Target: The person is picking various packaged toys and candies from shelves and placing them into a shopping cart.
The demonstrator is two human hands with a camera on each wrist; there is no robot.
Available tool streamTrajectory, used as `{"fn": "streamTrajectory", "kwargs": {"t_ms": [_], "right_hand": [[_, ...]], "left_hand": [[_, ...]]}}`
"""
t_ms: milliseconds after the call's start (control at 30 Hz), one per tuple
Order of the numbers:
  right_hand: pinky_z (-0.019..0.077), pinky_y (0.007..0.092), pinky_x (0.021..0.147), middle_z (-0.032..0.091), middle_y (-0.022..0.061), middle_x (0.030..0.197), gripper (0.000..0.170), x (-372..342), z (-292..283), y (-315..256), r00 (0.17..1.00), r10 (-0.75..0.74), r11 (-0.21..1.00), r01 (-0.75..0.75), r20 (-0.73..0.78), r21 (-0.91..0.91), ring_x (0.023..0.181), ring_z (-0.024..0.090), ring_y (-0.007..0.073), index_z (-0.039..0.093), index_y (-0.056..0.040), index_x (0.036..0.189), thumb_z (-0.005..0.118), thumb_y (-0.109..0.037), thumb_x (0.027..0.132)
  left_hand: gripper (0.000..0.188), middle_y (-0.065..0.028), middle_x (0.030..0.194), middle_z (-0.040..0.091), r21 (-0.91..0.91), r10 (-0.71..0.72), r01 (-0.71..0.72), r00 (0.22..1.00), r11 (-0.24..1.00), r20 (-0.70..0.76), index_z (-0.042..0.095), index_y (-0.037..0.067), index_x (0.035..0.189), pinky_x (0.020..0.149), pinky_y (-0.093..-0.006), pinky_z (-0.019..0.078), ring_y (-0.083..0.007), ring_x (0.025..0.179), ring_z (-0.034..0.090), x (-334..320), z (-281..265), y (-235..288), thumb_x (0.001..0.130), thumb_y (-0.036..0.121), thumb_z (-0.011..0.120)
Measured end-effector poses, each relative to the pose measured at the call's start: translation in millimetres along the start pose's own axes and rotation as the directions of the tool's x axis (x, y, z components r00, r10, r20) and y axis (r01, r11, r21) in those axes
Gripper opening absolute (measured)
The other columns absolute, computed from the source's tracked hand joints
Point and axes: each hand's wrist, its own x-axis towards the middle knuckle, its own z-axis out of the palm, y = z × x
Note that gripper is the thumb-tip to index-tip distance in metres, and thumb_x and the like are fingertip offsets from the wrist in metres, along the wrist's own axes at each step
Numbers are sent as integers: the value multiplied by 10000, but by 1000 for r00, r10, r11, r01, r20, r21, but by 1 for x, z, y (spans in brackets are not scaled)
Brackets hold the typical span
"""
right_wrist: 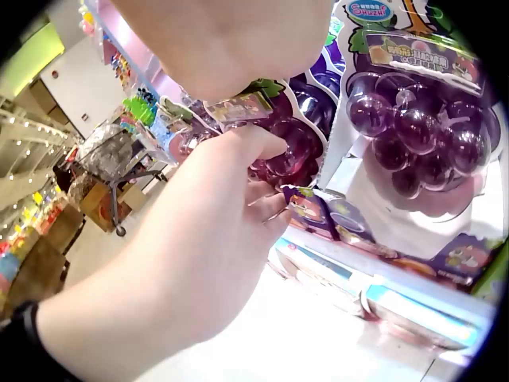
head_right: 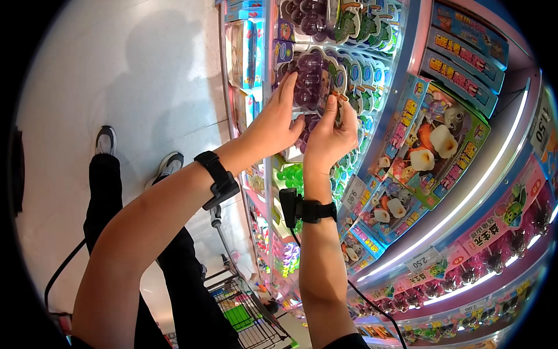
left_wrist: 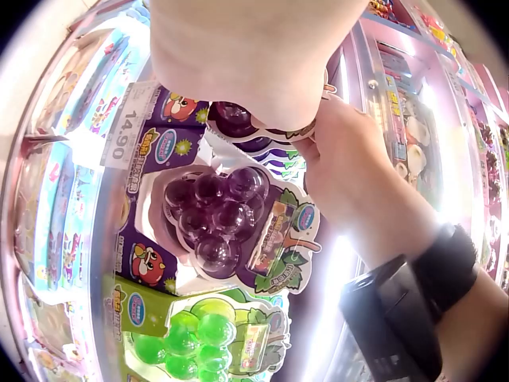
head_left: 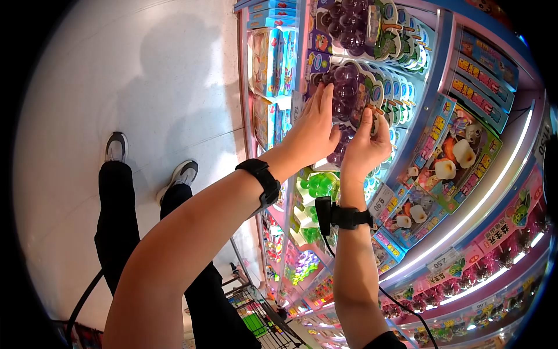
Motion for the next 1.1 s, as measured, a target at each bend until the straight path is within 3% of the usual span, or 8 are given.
{"fn": "streamTrajectory", "kwargs": {"t_ms": [167,367,433,567,667,767,967,1100], "right_hand": [[472,278,699,668,78,848,149,-3,11,1,990,-88,993,95,-110,65,732,578,144,683,50,970,653,-94,942],[457,217,606,683,33,859,180,-4,-5,-10,989,115,968,-91,-88,236,725,573,58,667,49,1004,605,-118,981],[415,234,564,640,-11,802,169,-4,-10,-12,986,140,971,-119,-89,205,666,516,43,652,34,981,597,-126,987],[414,228,583,630,11,828,197,-8,-12,-12,989,111,993,-107,-97,41,699,511,53,610,53,1034,592,-139,992],[419,232,591,626,16,834,236,-8,-11,-12,992,107,993,-102,-74,68,705,511,63,591,73,1075,595,-148,992],[427,235,608,654,23,847,222,-10,-6,-18,996,62,997,-59,-58,46,713,529,68,629,68,1055,603,-141,984],[446,230,627,687,37,881,202,-12,7,-13,999,-38,999,38,-29,-18,728,559,72,673,47,1043,606,-132,978],[455,224,643,688,41,885,203,-11,14,-9,997,-8,996,14,-74,85,739,565,74,673,44,1050,597,-132,983]], "left_hand": [[898,-370,1516,172,11,-23,22,999,1000,46,69,-79,1499,1180,-466,250,-488,1421,228,-2,-3,5,826,77,642],[928,-355,1530,149,39,51,-51,999,998,8,71,-42,1522,1169,-563,206,-499,1428,194,-14,-1,18,803,109,640],[929,-352,1531,145,24,56,-56,998,998,-13,82,-30,1527,1166,-568,204,-505,1425,191,-19,2,23,796,106,639],[930,-350,1534,135,-40,53,-55,997,998,-49,99,-8,1536,1162,-564,218,-517,1418,196,-25,6,21,784,94,637],[927,-354,1530,149,-34,83,-85,995,996,-49,114,-16,1532,1162,-552,232,-522,1406,222,-23,4,17,776,86,639],[894,-404,1491,177,-54,103,-106,993,993,-51,112,-103,1490,1163,-575,210,-560,1376,245,-20,0,7,793,125,623],[890,-399,1495,183,-16,53,-53,998,998,-16,71,-94,1493,1183,-531,211,-525,1411,214,-8,-3,-2,802,69,607],[898,-421,1480,187,18,71,-71,997,997,17,71,-121,1479,1180,-535,212,-542,1392,240,-7,-2,-7,803,114,613]]}}
